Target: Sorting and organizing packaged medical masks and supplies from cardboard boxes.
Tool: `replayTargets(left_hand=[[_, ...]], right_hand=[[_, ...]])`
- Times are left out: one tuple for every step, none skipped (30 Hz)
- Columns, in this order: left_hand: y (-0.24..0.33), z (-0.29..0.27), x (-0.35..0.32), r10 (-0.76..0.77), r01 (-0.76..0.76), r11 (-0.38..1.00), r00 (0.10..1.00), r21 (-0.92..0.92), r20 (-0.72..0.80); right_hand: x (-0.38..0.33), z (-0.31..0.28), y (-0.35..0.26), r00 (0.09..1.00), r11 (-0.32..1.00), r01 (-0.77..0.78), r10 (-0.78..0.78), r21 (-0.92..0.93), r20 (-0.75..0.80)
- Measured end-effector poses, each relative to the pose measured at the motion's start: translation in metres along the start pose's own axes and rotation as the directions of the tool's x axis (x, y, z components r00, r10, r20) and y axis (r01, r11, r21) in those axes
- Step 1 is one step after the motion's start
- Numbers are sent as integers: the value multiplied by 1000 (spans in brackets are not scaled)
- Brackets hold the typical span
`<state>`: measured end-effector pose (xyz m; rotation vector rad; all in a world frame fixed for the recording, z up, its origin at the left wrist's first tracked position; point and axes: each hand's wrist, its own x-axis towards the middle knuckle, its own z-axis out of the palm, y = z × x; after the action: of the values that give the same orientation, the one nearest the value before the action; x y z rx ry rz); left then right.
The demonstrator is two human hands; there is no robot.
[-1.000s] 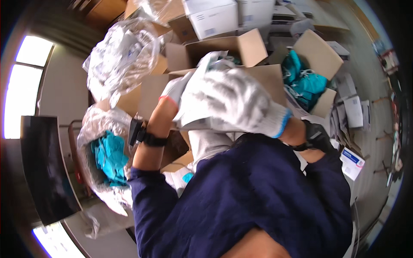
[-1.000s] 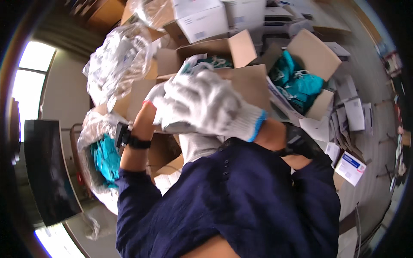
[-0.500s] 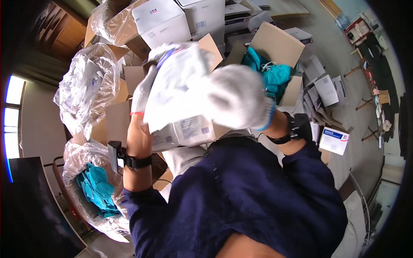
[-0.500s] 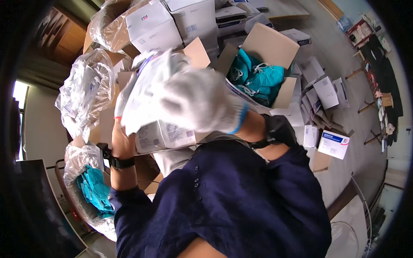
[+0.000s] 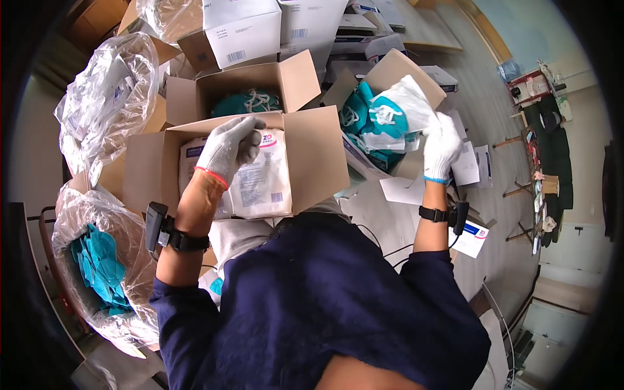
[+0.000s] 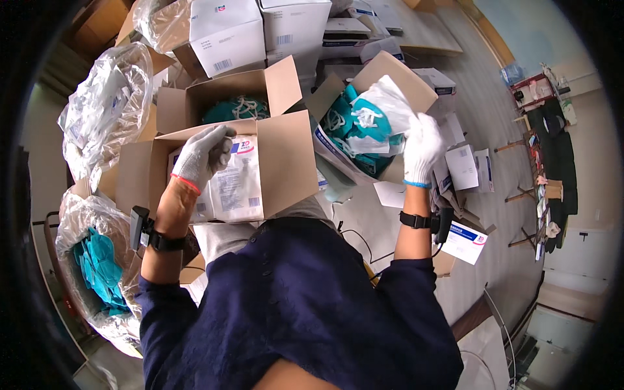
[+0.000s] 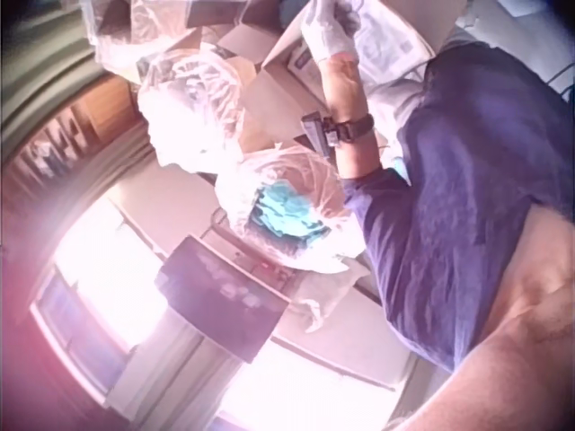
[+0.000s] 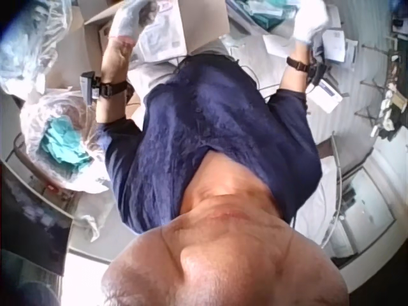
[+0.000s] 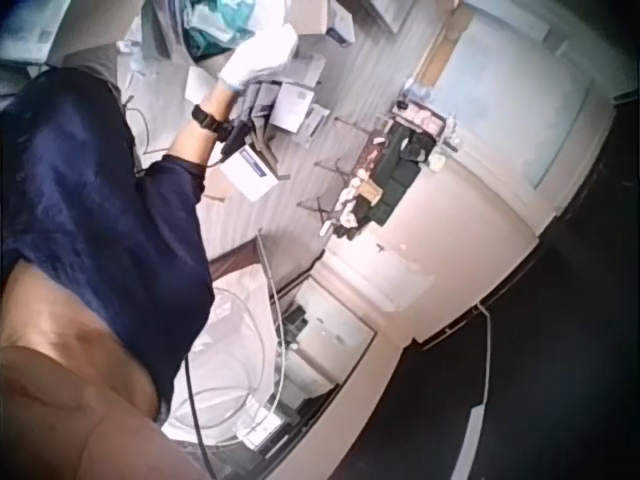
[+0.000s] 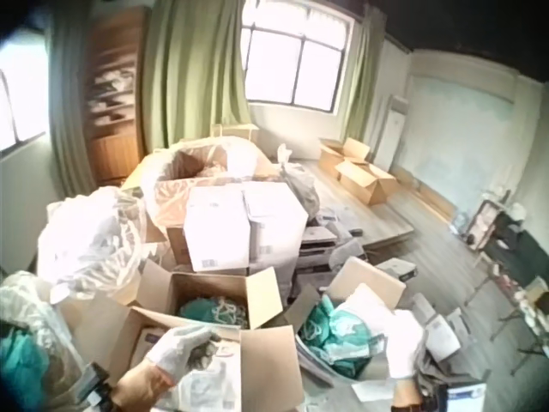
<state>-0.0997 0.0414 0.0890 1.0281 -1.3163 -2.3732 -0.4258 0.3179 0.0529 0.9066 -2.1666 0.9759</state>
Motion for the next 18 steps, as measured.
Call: replayTargets(left_hand=[[-1, -1, 2, 3, -3, 1000, 1000, -3, -5], [-5, -6, 2, 3, -4, 1000, 999, -21, -38], [-9, -13, 1, 2, -5, 999, 998, -38, -70], [-12, -19, 3, 6, -9, 999, 998, -53, -61], [-12, -18, 4, 9, -12, 998, 998, -54, -60], [-12, -17, 3, -12, 9, 999, 997, -39, -73], [-12, -16, 4, -32, 30, 999, 996, -25, -86], [-14, -17, 3, -34, 29, 998, 995, -55, -90], [-17, -19, 2, -44, 39, 998, 994, -56, -95], [-20, -22, 2, -25, 20, 998, 995, -59, -95], [-20, -22, 6, 7, -12, 998, 996, -62, -89], [-21, -22, 7, -2, -5, 998, 995, -70, -100], [-20, -21, 7, 1, -8, 997, 995, -73, -100], [-21, -18, 9, 7, -12, 998, 997, -58, -82], [-23, -15, 4, 2, -4, 999, 998, -38, -62], [-21, -9, 4, 8, -9, 999, 999, -31, -35], [-20, -10, 5, 15, -16, 999, 999, -32, -37], [-22, -11, 5, 3, -5, 999, 999, -48, -37]], right_hand=[[1, 1, 8, 1000, 1000, 4, -4, 5, 2], [2, -3, 6, 995, 995, -96, 96, 30, 15], [1, -6, 5, 980, 979, -197, 195, 53, 31], [1, -1, 16, 943, 947, -317, 310, 50, 120], [1, 1, 22, 944, 948, -315, 307, 51, 118], [2, 3, 27, 972, 945, -226, 236, 235, -13], [3, 4, 33, 971, 911, -108, 183, 397, -156], [9, -4, 23, 955, 931, -179, 242, 319, -172], [13, -20, 9, 933, 938, -258, 304, 232, -193], [15, -22, 2, 949, 948, -254, 283, 190, -139], [22, -21, 0, 962, 959, -239, 255, 153, -95], [25, -23, -3, 963, 960, -235, 252, 153, -97], [25, -26, -5, 942, 938, -260, 299, 230, -155], [27, -26, -5, 915, 911, -277, 347, 305, -207], [22, -21, 11, 914, 911, -284, 352, 299, -205], [18, -14, 40, 950, 953, -239, 269, 184, -158], [26, -4, 43, 979, 980, -171, 180, 98, -93], [28, -2, 45, 977, 976, 102, -134, -194, -163]])
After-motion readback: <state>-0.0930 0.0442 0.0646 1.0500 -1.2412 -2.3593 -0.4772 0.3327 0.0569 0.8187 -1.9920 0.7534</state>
